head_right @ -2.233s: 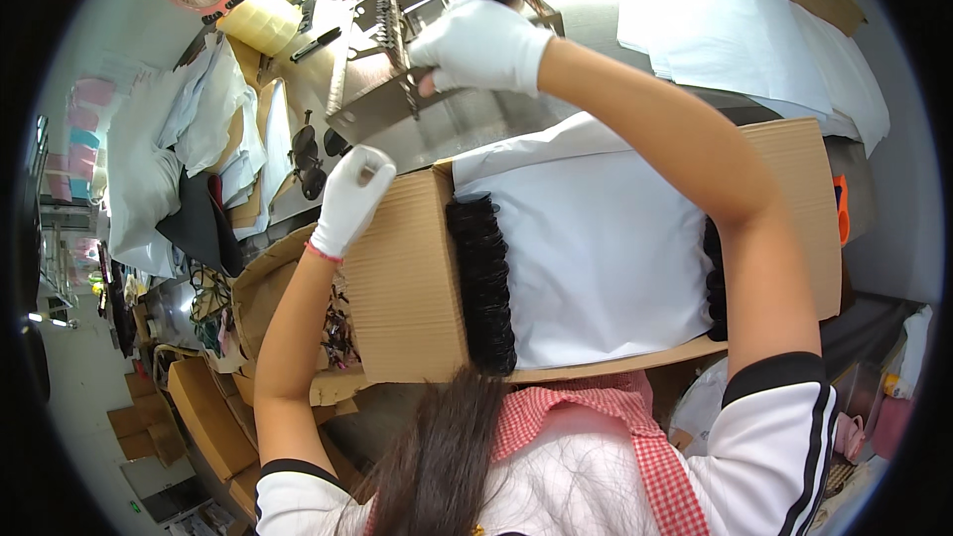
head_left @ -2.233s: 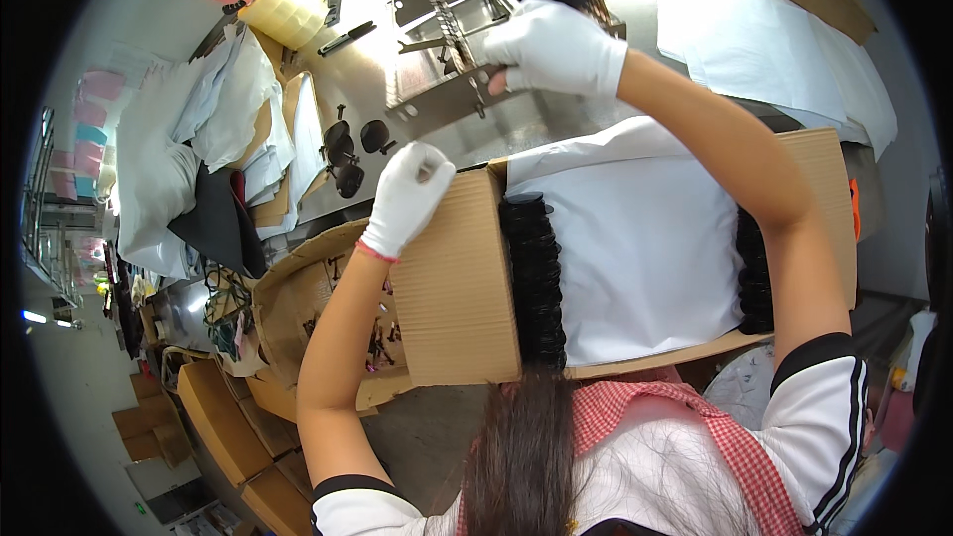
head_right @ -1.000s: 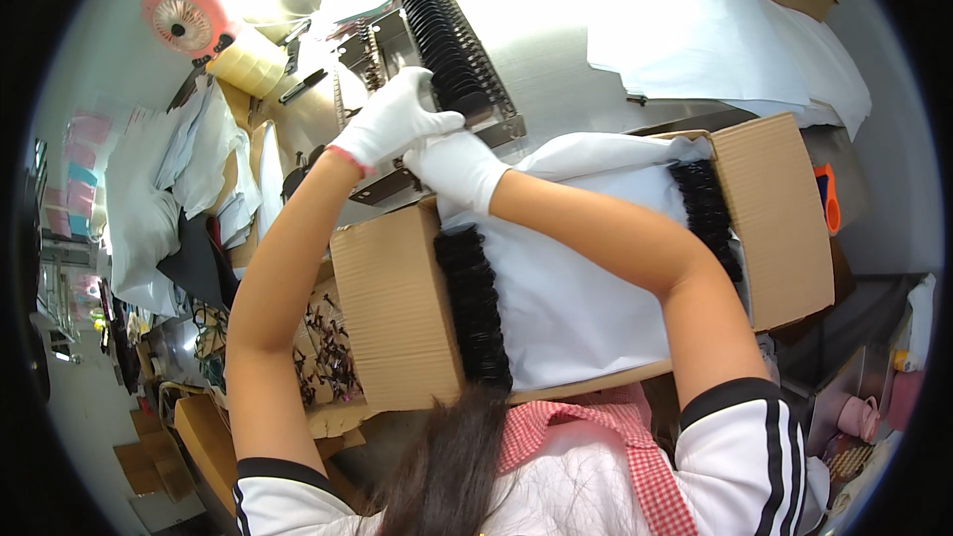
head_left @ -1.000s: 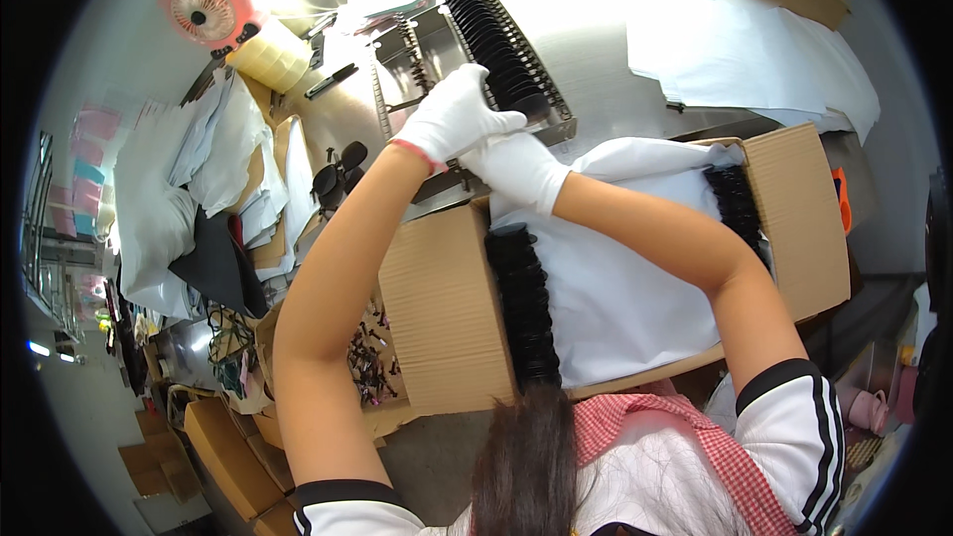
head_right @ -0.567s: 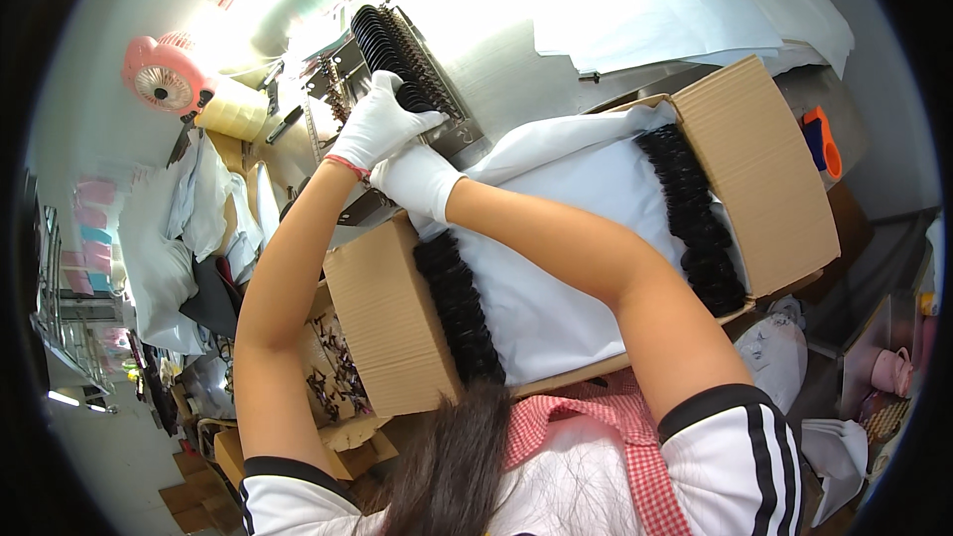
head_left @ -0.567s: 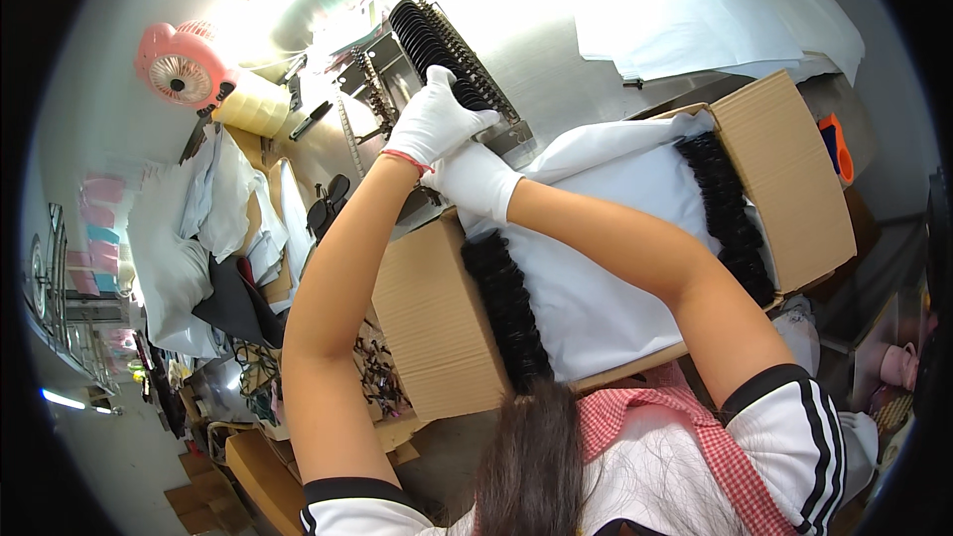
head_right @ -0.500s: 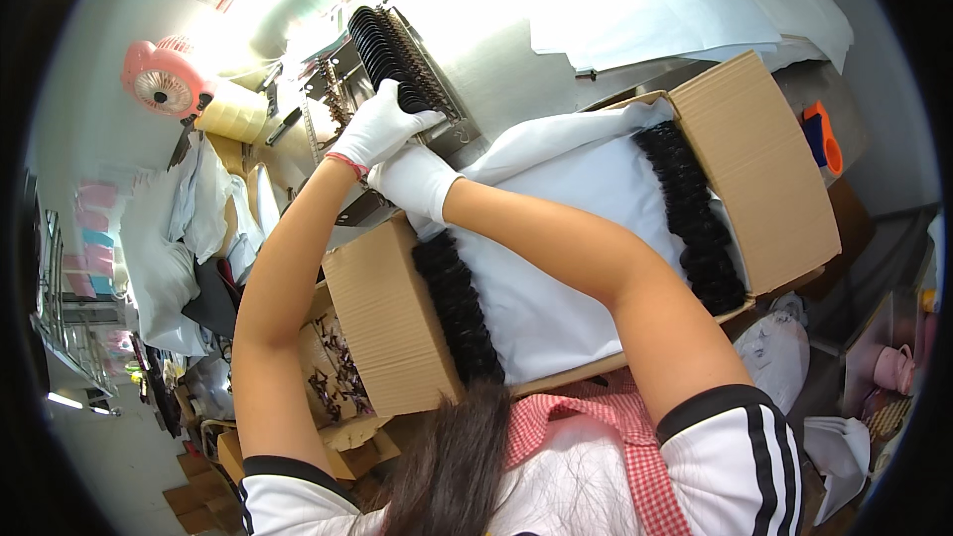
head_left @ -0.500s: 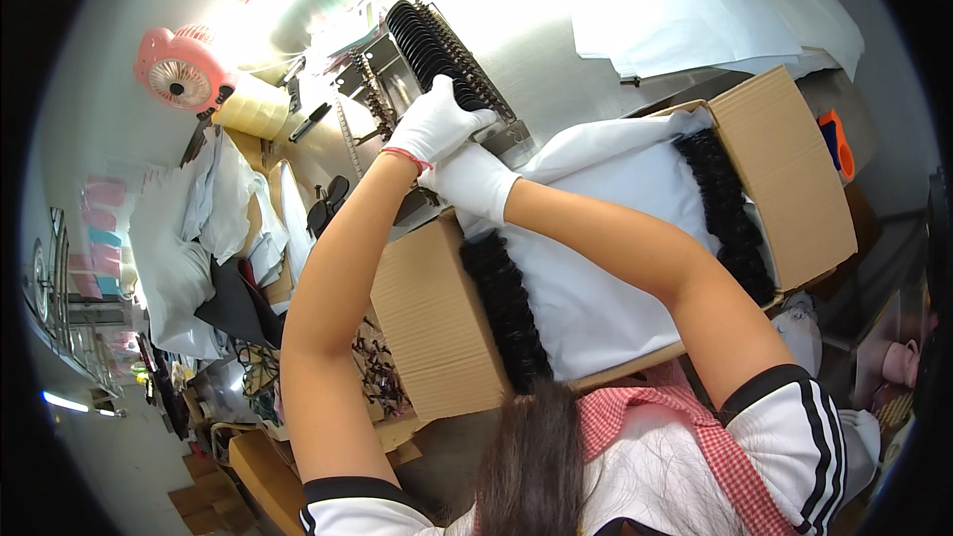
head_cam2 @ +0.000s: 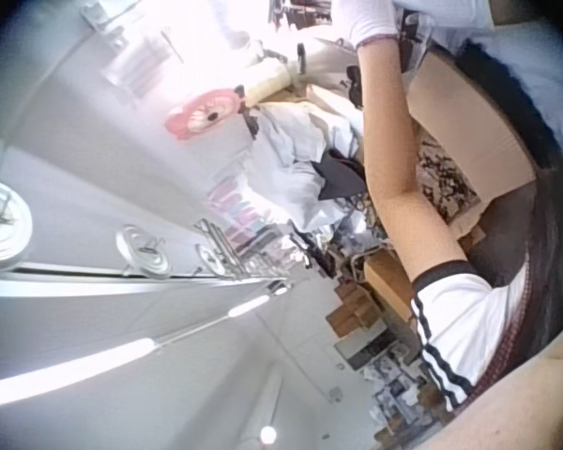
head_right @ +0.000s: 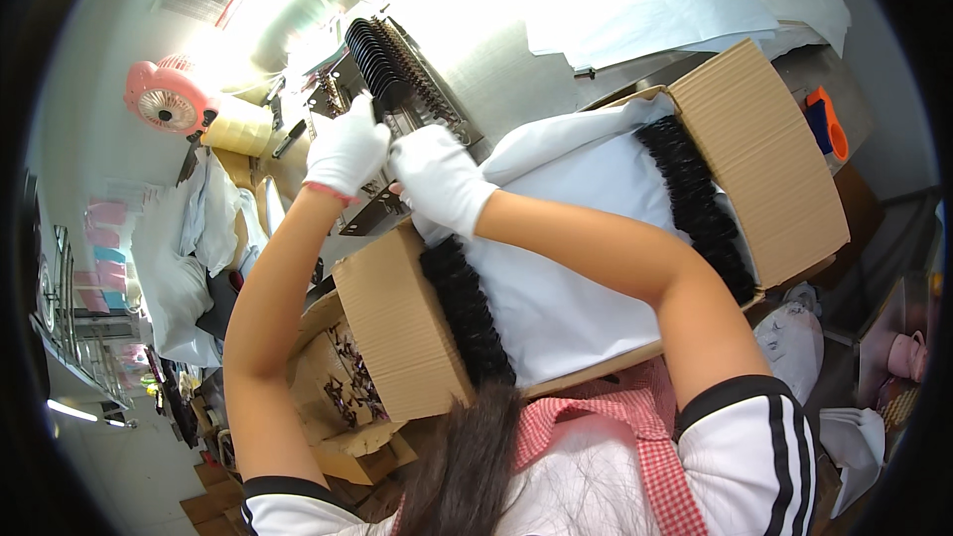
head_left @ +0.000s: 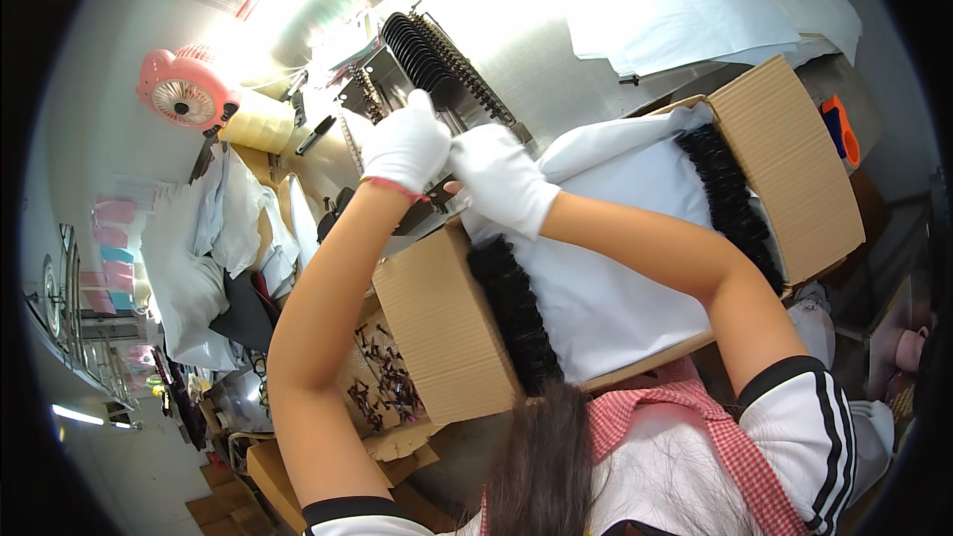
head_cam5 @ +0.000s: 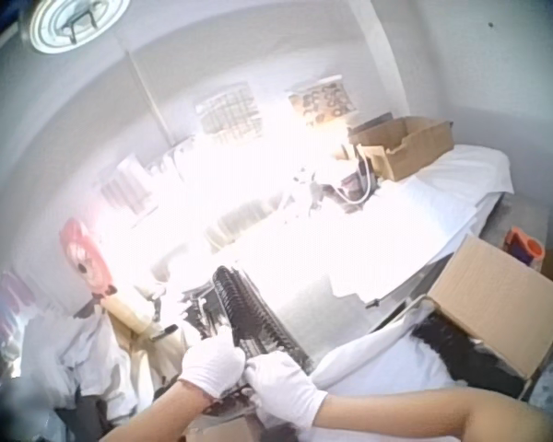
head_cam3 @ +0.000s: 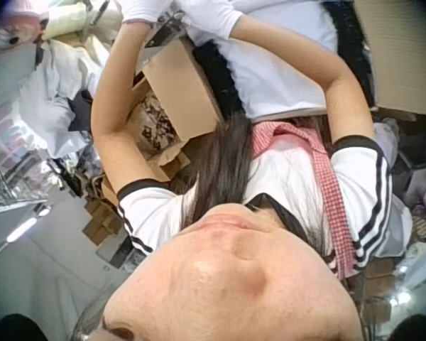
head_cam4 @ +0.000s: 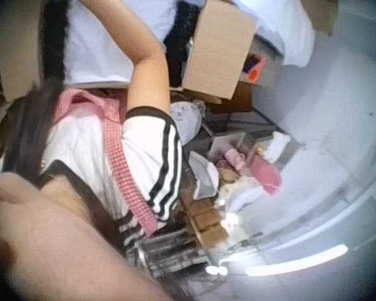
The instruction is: The person assembles sunglasses by inserting black frames into a metal jig, securing them with small screws, and placing the completed units into a cardboard box. The process is repeated multiple times with consistent hand movements.
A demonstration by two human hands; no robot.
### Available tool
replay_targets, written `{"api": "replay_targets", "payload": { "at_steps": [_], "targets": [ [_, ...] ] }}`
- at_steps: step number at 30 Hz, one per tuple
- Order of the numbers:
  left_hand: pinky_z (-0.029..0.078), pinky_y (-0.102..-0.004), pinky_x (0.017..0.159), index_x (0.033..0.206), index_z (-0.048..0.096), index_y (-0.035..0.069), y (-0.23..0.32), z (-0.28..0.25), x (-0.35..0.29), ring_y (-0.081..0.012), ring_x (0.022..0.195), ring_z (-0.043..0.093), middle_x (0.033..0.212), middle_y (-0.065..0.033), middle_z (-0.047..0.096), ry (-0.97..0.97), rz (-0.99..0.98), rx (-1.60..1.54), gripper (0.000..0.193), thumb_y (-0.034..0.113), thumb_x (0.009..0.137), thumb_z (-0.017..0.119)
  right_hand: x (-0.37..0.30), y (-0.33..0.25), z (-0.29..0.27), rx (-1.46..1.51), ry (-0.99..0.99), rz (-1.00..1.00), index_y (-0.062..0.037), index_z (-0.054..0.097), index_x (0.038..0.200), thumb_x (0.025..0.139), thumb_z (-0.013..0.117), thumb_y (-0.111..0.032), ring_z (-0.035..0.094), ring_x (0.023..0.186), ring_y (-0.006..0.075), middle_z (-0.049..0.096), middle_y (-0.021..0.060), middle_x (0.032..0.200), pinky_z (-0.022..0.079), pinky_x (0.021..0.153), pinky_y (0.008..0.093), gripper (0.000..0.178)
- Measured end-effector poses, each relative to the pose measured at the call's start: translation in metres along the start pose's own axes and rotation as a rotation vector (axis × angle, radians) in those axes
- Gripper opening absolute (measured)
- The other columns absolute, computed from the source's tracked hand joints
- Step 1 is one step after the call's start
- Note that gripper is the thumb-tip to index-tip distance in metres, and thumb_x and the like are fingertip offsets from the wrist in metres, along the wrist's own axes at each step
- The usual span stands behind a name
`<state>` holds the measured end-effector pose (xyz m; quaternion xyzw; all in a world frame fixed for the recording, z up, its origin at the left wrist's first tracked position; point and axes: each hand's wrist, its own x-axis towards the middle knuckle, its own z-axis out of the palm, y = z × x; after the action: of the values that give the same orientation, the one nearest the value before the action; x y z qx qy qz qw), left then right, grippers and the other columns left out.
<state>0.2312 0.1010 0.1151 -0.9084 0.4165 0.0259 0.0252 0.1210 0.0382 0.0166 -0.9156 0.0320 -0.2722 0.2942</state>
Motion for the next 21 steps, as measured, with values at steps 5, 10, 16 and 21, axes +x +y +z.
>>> {"api": "replay_targets", "payload": {
  "at_steps": [5, 10, 16, 21],
  "targets": [
    [0.053, -0.0435, 0.086, 0.105, 0.064, -0.003, -0.004, -0.011, -0.030, -0.0356, 0.085, 0.071, 0.094, -0.0226, 0.071, -0.320, 0.110, -0.490, 0.035, 0.025, 0.088, 0.051, -0.008, -0.015, -0.014, 0.349, 0.235, 0.033, 0.0045, 0.046, 0.131, 0.059, 0.092, -0.026, 0.051, 0.122, 0.0361, 0.051, 0.0237, 0.127, 0.043, 0.104, 0.0402, 0.090],
    [0.055, -0.0323, 0.081, 0.109, 0.062, -0.003, -0.039, -0.029, -0.010, -0.0242, 0.094, 0.068, 0.098, -0.0121, 0.067, -0.614, 0.697, -0.511, 0.035, 0.024, 0.087, 0.064, -0.004, -0.008, -0.011, 0.613, 0.031, 0.266, -0.0021, 0.045, 0.137, 0.069, 0.081, -0.008, 0.057, 0.111, 0.0276, 0.056, 0.0161, 0.118, 0.047, 0.098, 0.0357, 0.078],
    [0.052, -0.0352, 0.093, 0.132, 0.046, -0.009, -0.059, 0.021, 0.075, -0.0299, 0.104, 0.065, 0.112, -0.0224, 0.064, -0.066, 0.056, -0.433, 0.085, 0.040, 0.074, 0.083, -0.001, 0.019, -0.013, 0.330, 0.047, 0.110, -0.0136, 0.057, 0.127, 0.073, 0.073, -0.006, 0.058, 0.112, 0.0302, 0.058, 0.0121, 0.120, 0.050, 0.096, 0.0370, 0.057],
    [0.049, -0.0411, 0.098, 0.130, 0.037, -0.008, -0.042, 0.050, 0.097, -0.0361, 0.110, 0.063, 0.116, -0.0282, 0.062, 0.142, 0.066, -0.480, 0.092, 0.041, 0.071, 0.088, 0.005, 0.035, -0.011, 0.165, -0.181, 0.057, -0.0168, 0.063, 0.108, 0.071, 0.073, -0.012, 0.062, 0.101, 0.0346, 0.059, 0.0130, 0.114, 0.053, 0.088, 0.0406, 0.038]
  ]
}}
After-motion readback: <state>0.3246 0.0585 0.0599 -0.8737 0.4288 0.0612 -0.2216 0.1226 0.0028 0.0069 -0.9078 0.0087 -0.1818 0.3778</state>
